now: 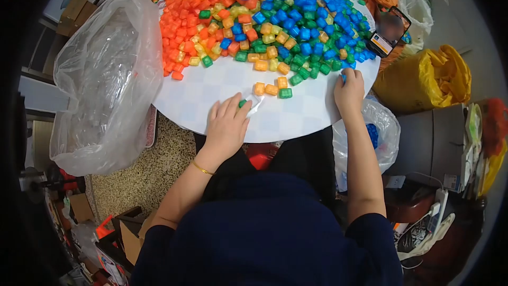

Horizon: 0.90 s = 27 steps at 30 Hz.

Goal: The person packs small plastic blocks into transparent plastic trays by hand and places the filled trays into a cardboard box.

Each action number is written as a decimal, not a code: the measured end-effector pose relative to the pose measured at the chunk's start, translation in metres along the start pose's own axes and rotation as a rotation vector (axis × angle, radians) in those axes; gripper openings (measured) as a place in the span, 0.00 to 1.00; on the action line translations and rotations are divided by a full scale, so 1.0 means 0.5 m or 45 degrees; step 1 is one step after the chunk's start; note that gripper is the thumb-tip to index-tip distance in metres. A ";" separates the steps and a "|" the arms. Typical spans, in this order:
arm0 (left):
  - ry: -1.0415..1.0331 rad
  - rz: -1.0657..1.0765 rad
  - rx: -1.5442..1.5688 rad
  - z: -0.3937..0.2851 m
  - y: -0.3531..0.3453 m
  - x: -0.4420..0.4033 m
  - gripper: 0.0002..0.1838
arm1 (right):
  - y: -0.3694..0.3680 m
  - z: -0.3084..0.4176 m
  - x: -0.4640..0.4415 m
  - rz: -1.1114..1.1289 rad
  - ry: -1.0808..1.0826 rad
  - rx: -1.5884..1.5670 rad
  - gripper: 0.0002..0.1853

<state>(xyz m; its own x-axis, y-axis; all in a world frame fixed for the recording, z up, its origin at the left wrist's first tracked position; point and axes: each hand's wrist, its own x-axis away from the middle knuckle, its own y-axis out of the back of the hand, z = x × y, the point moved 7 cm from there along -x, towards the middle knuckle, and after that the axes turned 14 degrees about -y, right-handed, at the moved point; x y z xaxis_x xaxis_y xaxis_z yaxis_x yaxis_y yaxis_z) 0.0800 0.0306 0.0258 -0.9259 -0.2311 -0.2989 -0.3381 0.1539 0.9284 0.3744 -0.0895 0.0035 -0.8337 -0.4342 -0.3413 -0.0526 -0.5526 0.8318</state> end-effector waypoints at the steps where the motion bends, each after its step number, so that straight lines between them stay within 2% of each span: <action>1: 0.004 0.001 -0.011 0.008 -0.001 0.006 0.24 | 0.010 0.013 0.013 0.001 0.002 -0.011 0.12; 3: -0.147 -0.090 0.024 0.002 0.009 0.017 0.18 | 0.028 0.048 0.050 0.159 -0.135 -0.462 0.12; 5: -0.156 -0.136 0.058 0.003 0.009 0.016 0.17 | 0.030 0.189 0.136 0.298 0.165 -0.786 0.13; 6: -0.180 -0.194 0.088 0.000 0.013 0.015 0.17 | 0.040 0.265 0.189 0.285 0.553 -0.766 0.16; 9: -0.131 -0.266 0.149 0.000 0.014 0.014 0.16 | -0.014 0.324 0.246 0.406 0.645 -0.803 0.16; 11: -0.135 -0.300 0.118 0.002 0.014 0.015 0.17 | -0.011 0.335 0.259 0.249 0.760 -0.591 0.14; 12: -0.146 -0.326 0.099 0.002 0.018 0.019 0.18 | -0.017 0.332 0.275 0.412 0.784 -0.451 0.21; 13: -0.128 -0.324 0.075 0.006 0.020 0.021 0.18 | 0.005 0.330 0.287 0.419 0.800 -0.474 0.21; 15: -0.089 -0.323 0.071 0.023 0.029 0.029 0.16 | 0.004 0.314 0.301 0.634 0.751 -0.291 0.29; 17: 0.046 -0.289 -0.007 0.083 0.046 0.046 0.15 | -0.001 0.265 0.259 0.570 0.661 -0.301 0.35; 18: 0.083 -0.291 -0.033 0.114 0.060 0.056 0.18 | -0.013 0.261 0.241 0.581 0.684 -0.323 0.35; 20: 0.122 -0.296 -0.093 0.155 0.095 0.069 0.27 | -0.058 0.246 0.190 0.431 0.496 0.178 0.37; 22: 0.117 -0.427 -0.050 0.193 0.153 0.077 0.26 | -0.079 0.285 0.171 0.424 0.538 0.160 0.36; 24: 0.330 -0.707 -0.202 0.273 0.259 0.114 0.24 | -0.091 0.324 0.163 0.484 0.536 0.129 0.35; 25: 0.493 -0.838 -0.148 0.323 0.325 0.138 0.22 | -0.088 0.329 0.163 0.485 0.540 0.127 0.35; 26: 0.545 -0.892 -0.403 0.406 0.359 0.195 0.20 | -0.077 0.335 0.158 0.449 0.516 -0.009 0.34; 27: 0.711 -0.756 -0.549 0.493 0.372 0.255 0.20 | -0.067 0.338 0.153 0.411 0.489 -0.146 0.33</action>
<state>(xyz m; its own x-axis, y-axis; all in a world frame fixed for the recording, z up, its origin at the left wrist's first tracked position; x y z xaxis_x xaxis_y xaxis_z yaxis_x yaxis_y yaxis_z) -0.1423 0.2668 0.1059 -0.3672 -0.6048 -0.7067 -0.5356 -0.4836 0.6922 0.2197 0.0161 0.0235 -0.5344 -0.8136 -0.2290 0.2528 -0.4123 0.8753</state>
